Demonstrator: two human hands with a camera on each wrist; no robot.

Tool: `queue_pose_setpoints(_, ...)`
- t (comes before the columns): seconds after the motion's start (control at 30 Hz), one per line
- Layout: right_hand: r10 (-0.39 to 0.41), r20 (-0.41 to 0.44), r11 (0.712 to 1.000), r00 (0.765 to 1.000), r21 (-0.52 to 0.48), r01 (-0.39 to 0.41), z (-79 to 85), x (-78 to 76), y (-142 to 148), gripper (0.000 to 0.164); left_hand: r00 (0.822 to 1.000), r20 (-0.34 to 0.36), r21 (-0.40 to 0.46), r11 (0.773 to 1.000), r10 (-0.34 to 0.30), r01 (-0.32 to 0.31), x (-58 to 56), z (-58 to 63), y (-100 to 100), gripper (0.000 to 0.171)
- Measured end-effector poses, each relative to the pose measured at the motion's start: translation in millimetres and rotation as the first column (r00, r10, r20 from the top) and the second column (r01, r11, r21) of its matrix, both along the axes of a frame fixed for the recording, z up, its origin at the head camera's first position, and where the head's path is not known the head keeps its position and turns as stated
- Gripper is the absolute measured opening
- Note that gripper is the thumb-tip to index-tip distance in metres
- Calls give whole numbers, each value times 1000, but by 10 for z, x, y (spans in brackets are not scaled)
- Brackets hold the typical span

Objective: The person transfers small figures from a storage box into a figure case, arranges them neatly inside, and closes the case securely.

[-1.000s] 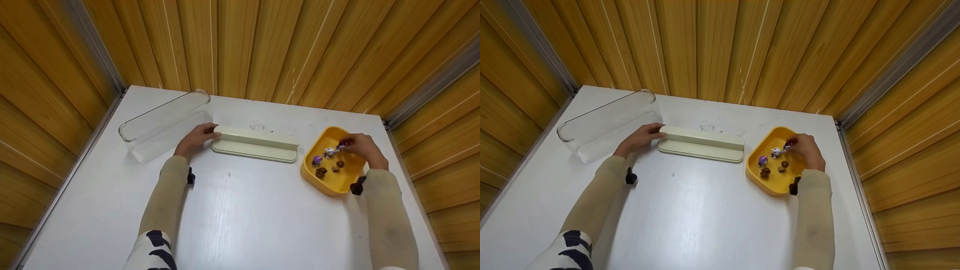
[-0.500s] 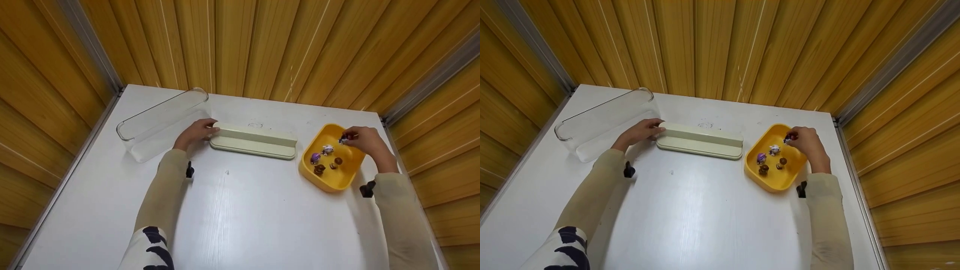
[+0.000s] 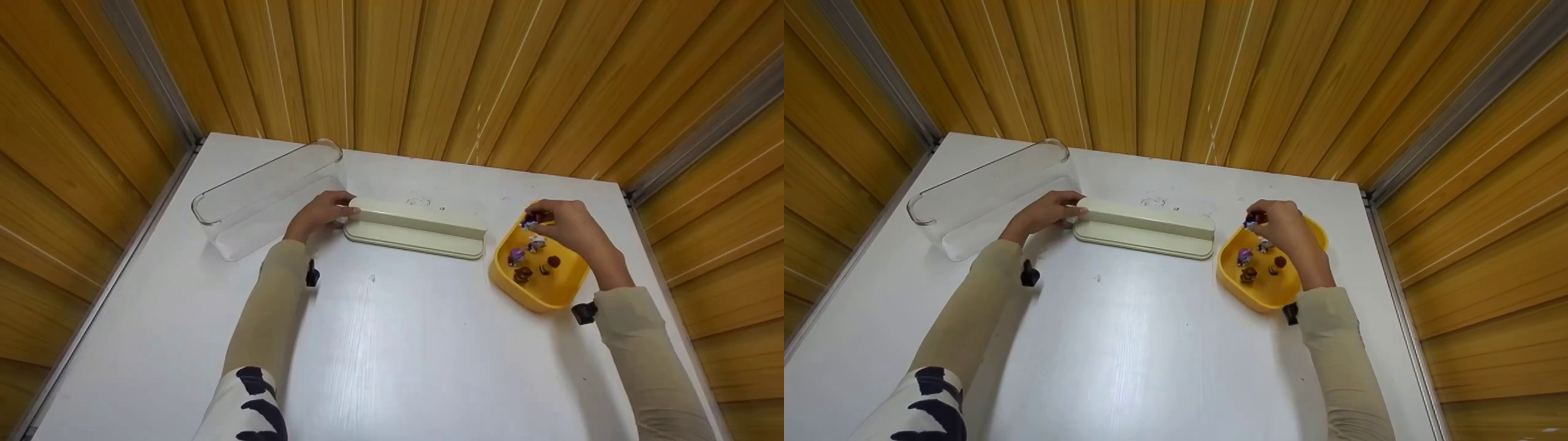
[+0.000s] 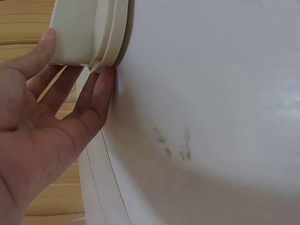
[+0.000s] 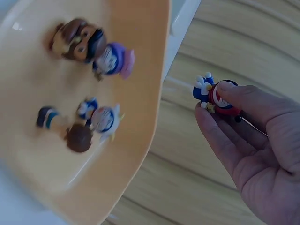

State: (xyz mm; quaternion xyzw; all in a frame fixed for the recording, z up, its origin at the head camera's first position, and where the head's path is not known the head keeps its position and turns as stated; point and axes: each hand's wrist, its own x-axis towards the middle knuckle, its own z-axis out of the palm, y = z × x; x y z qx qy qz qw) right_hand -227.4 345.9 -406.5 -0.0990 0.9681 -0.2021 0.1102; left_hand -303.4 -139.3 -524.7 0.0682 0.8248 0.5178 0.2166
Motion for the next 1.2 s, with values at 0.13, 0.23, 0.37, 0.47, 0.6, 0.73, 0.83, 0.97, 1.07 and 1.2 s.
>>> queue_pose_setpoints(0.13,59,-13,998,998,-16,-59,-2,0,-186,39,1000,-10,2,1000,-6,6,-2,30,5,49)
queue_pose_setpoints(0.23,75,-7,997,997,-18,-75,-17,-21,-312,39,1000,4,6,1000,7,-7,-2,36,6,50)
queue_pose_setpoints(0.37,90,2,995,996,-43,-90,-62,-62,-449,38,996,65,39,998,53,-56,-11,23,16,51)
queue_pose_setpoints(0.47,107,11,991,994,-82,-106,-122,-89,-536,36,988,119,76,991,101,-111,-20,7,37,51)
queue_pose_setpoints(0.6,129,5,986,992,-107,-127,-229,-139,-645,36,979,151,91,984,136,-151,-34,-13,59,52)
queue_pose_setpoints(0.73,140,10,987,990,-84,-139,-314,-188,-731,36,979,169,85,988,117,-133,-40,-23,35,55)
queue_pose_setpoints(0.83,140,27,989,990,-55,-139,-360,-213,-780,37,977,186,92,988,108,-126,-45,-24,13,57)
queue_pose_setpoints(0.97,151,28,988,988,-32,-150,-421,-244,-837,35,971,209,128,981,119,-147,-64,-19,1,54)
queue_pose_setpoints(1.07,146,39,989,988,-33,-145,-474,-262,-871,34,957,253,159,970,142,-185,-84,-15,0,52)
queue_pose_setpoints(1.2,123,71,992,990,-35,-121,-521,-270,-910,33,928,325,172,954,181,-246,-113,-15,5,51)
